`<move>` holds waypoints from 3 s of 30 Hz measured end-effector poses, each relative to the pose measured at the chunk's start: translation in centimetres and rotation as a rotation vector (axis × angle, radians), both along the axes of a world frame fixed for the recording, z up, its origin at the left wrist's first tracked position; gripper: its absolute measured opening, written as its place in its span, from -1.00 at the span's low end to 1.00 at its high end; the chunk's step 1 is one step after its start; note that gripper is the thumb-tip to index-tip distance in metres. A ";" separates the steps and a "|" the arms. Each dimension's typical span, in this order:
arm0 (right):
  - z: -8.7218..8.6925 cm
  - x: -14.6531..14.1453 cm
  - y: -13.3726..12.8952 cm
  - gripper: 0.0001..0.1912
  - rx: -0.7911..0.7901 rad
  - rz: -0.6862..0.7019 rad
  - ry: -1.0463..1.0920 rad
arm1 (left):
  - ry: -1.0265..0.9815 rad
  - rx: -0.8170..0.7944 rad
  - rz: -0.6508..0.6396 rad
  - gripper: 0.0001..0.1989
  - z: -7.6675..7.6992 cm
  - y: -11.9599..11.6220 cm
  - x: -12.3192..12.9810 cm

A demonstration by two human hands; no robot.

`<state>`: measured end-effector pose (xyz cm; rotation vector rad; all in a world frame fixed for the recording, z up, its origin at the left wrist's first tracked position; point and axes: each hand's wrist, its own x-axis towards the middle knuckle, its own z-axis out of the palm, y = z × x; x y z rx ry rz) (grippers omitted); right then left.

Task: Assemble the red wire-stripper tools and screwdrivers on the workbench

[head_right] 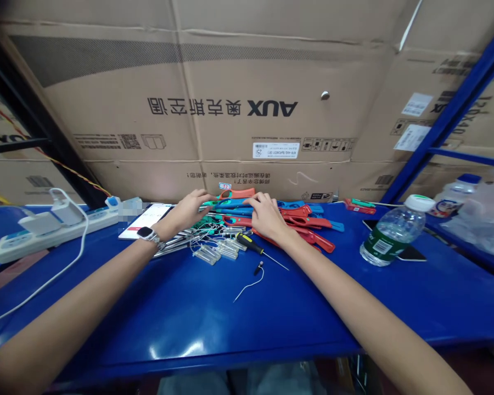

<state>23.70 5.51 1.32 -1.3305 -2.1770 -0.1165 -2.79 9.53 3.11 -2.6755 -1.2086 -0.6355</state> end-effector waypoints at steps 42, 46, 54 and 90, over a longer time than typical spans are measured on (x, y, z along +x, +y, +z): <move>-1.4 11.8 -4.3 -0.68 -0.105 -0.186 0.006 | 0.129 -0.062 -0.313 -0.77 -0.3 -1.2 19.4; -0.9 11.9 -4.2 -0.71 -0.048 -0.045 0.083 | 0.085 -0.075 -0.320 -0.83 0.5 -1.2 18.3; 0.3 8.4 -5.1 -0.69 0.059 0.046 0.122 | -0.106 -0.040 -0.395 -0.85 1.1 -2.8 13.1; 0.2 2.3 -6.1 -0.69 -0.153 0.231 0.366 | -0.646 -0.482 -0.146 -0.58 0.1 -7.0 4.4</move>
